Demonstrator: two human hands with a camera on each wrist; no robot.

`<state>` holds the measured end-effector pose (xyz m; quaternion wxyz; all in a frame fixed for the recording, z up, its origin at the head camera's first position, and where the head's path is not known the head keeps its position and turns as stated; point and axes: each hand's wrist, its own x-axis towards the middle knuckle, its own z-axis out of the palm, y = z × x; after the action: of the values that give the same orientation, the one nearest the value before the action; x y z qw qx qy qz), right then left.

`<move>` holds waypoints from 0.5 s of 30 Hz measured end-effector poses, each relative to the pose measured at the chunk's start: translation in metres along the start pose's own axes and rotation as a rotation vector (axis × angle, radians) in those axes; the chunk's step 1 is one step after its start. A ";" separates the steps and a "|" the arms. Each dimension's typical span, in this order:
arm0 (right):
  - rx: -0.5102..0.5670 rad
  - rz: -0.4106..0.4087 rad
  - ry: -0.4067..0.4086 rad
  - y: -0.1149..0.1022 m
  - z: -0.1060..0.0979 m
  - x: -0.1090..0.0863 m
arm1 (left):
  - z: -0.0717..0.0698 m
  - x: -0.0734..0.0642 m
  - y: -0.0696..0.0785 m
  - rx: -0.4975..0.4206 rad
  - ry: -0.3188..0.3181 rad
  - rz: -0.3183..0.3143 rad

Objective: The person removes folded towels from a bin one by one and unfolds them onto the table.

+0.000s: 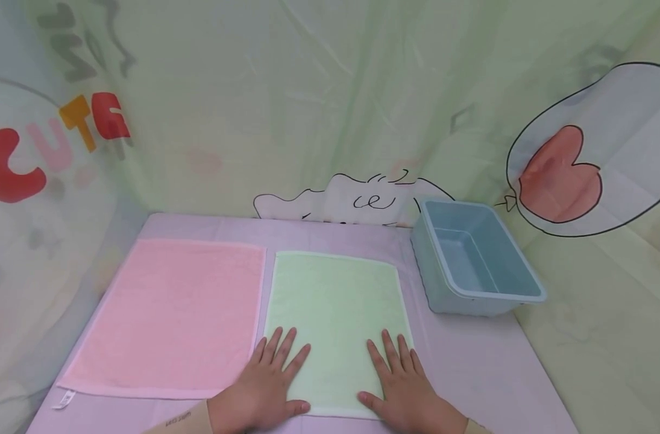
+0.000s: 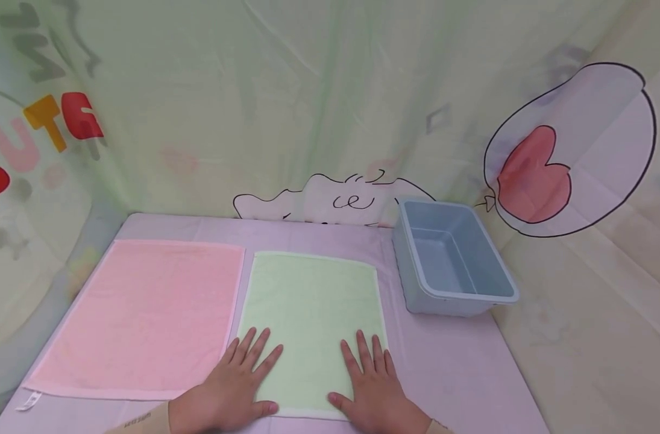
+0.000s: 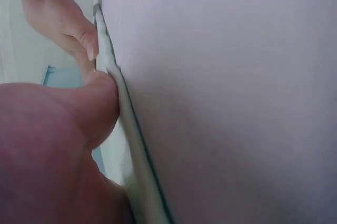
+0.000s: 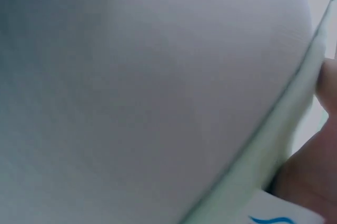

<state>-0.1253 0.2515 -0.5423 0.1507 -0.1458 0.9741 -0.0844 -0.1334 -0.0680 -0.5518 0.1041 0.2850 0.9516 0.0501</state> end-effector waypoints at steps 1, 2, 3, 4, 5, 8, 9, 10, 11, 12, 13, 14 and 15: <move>-0.002 -0.003 -0.007 0.000 -0.002 0.000 | 0.000 0.000 0.000 0.000 -0.002 0.001; -0.008 -0.003 -0.014 0.000 -0.003 0.001 | -0.001 0.001 -0.001 0.001 -0.006 0.001; -0.011 -0.002 -0.023 0.000 -0.004 0.001 | -0.002 0.001 -0.001 0.006 -0.011 0.002; -0.020 0.001 -0.038 0.000 -0.007 0.002 | -0.002 0.002 -0.003 0.007 -0.019 0.005; -0.025 0.005 -0.052 -0.001 -0.009 0.003 | -0.004 0.003 -0.004 0.008 -0.030 0.008; -0.049 0.025 -0.099 -0.003 -0.019 0.004 | -0.011 0.006 -0.009 -0.035 -0.067 0.022; -0.057 0.029 -0.110 -0.004 -0.023 0.004 | -0.014 0.007 -0.011 -0.054 -0.072 0.025; -0.067 0.029 -0.117 -0.005 -0.026 0.004 | -0.018 0.008 -0.014 -0.080 -0.076 0.024; -0.078 0.027 -0.118 -0.007 -0.030 0.004 | -0.024 0.008 -0.015 -0.109 -0.075 0.019; -0.093 0.022 -0.107 -0.008 -0.033 0.004 | -0.028 0.008 -0.017 -0.133 -0.063 0.013; -0.107 0.015 -0.088 -0.011 -0.037 0.005 | -0.034 0.008 -0.018 -0.151 -0.046 0.001; -0.120 0.010 -0.063 -0.014 -0.042 0.005 | -0.040 0.007 -0.019 -0.165 -0.022 -0.013; -0.133 0.005 -0.032 -0.017 -0.047 0.006 | -0.046 0.007 -0.021 -0.168 0.007 -0.031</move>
<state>-0.1412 0.2396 -0.4962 0.1565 -0.1544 0.9754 -0.0165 -0.1604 -0.0829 -0.5117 0.1251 0.2601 0.9487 0.1291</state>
